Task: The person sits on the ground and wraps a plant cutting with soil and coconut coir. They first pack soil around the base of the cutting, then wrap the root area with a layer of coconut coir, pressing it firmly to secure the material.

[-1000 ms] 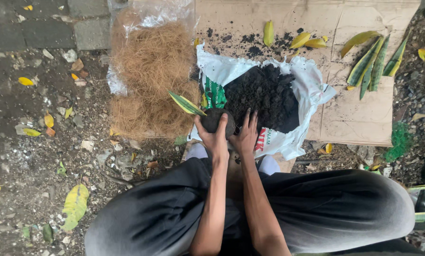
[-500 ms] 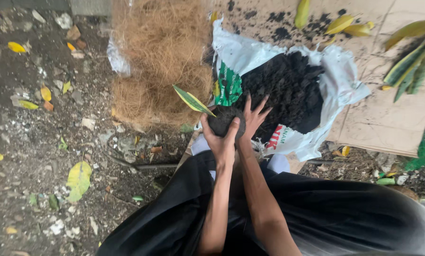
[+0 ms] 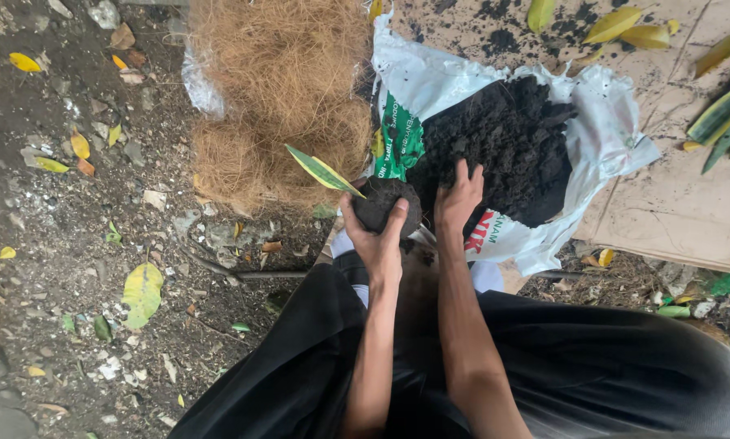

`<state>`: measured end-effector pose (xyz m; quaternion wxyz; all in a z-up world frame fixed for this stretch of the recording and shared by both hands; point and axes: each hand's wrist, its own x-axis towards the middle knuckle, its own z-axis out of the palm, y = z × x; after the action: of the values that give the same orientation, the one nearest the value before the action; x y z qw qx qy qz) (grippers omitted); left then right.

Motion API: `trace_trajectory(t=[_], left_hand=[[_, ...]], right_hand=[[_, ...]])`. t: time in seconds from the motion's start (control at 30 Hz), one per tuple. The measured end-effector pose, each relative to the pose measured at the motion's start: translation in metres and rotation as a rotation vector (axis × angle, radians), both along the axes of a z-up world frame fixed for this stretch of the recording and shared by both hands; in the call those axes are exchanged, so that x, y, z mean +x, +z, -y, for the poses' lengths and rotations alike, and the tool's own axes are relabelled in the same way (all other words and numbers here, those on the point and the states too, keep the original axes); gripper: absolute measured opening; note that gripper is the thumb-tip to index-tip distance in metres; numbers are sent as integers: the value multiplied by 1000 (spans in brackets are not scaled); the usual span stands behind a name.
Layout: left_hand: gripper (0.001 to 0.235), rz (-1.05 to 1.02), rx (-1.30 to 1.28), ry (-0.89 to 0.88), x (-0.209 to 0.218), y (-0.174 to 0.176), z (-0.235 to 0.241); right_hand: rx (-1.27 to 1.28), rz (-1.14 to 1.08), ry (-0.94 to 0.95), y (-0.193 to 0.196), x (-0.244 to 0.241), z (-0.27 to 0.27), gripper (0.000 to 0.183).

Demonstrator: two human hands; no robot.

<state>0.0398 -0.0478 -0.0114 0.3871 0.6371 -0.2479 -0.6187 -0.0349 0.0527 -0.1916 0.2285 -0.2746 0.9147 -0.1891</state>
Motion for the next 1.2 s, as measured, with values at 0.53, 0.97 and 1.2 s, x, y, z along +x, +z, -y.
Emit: trace_trajectory(t=[0.53,0.97,1.2], left_hand=[[64,-75,-66,-73,-9,24,-24],[62,-109,-106,-63,-2,42,-33],[59,-127,-104,-60,3,52,-33]], right_hand=[[-73,22,-136,84,-51,13,55],[-87,289,-140,112,-63,-3,33],[-163,203,-101,119,-65,-7,45]])
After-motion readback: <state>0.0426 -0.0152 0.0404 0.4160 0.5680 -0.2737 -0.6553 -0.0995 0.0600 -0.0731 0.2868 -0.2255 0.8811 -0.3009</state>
